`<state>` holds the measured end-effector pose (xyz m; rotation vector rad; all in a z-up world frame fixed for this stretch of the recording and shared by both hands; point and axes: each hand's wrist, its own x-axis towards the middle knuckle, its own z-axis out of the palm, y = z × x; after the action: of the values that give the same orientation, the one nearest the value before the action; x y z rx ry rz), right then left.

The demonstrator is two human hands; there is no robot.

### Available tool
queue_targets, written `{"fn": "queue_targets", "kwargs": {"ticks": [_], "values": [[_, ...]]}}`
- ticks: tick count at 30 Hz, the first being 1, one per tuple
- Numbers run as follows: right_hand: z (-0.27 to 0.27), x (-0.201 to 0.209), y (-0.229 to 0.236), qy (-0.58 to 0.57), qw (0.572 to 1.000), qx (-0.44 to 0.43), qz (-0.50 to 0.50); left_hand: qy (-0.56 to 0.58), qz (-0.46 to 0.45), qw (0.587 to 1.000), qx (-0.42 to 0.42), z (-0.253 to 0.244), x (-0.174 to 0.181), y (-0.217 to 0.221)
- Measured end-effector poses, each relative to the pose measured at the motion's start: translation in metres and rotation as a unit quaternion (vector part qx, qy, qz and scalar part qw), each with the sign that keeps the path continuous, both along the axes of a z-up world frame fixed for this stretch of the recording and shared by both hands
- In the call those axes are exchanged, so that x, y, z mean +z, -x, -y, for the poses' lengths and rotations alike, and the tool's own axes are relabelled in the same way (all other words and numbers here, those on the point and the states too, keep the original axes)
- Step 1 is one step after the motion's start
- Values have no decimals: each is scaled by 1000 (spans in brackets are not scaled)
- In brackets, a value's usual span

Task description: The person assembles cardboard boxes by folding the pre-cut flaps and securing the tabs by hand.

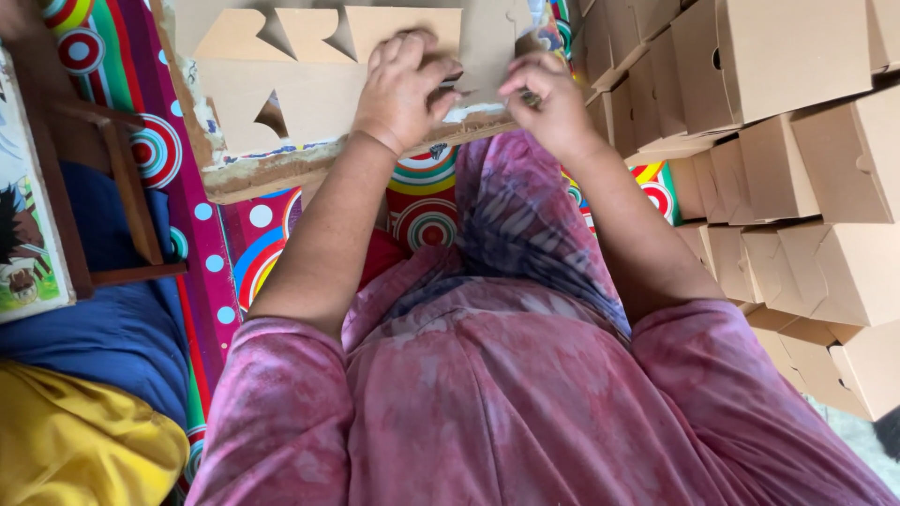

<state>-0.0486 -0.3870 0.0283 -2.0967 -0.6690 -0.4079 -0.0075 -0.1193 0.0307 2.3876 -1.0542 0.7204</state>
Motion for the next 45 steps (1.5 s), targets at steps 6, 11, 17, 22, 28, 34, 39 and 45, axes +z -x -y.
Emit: {"fn": "queue_targets", "kwargs": {"ticks": [6, 11, 17, 22, 28, 34, 39, 45], "values": [[2, 3, 35, 9, 1000, 17, -18, -49, 33, 998, 24, -6, 18, 13], [17, 5, 26, 57, 998, -9, 0, -73, -118, 990, 31, -3, 21, 1], [27, 11, 22, 137, 987, 21, 81, -40, -125, 988, 80, -11, 25, -12], [16, 28, 29, 152, 981, 17, 117, 32, -43, 992, 117, -16, 26, -35], [7, 22, 40, 185, 973, 44, 132, -52, -36, 992, 113, -27, 75, -20], [-11, 15, 38, 123, 981, 0, 153, -133, -3, 985, 109, -25, 85, -13], [-30, 16, -2, -97, 991, -97, -6, -63, 47, 983, 165, -18, 77, -1], [-27, -14, -89, -155, 971, -152, -95, -60, 236, 969, 33, -6, 28, 27]]}}
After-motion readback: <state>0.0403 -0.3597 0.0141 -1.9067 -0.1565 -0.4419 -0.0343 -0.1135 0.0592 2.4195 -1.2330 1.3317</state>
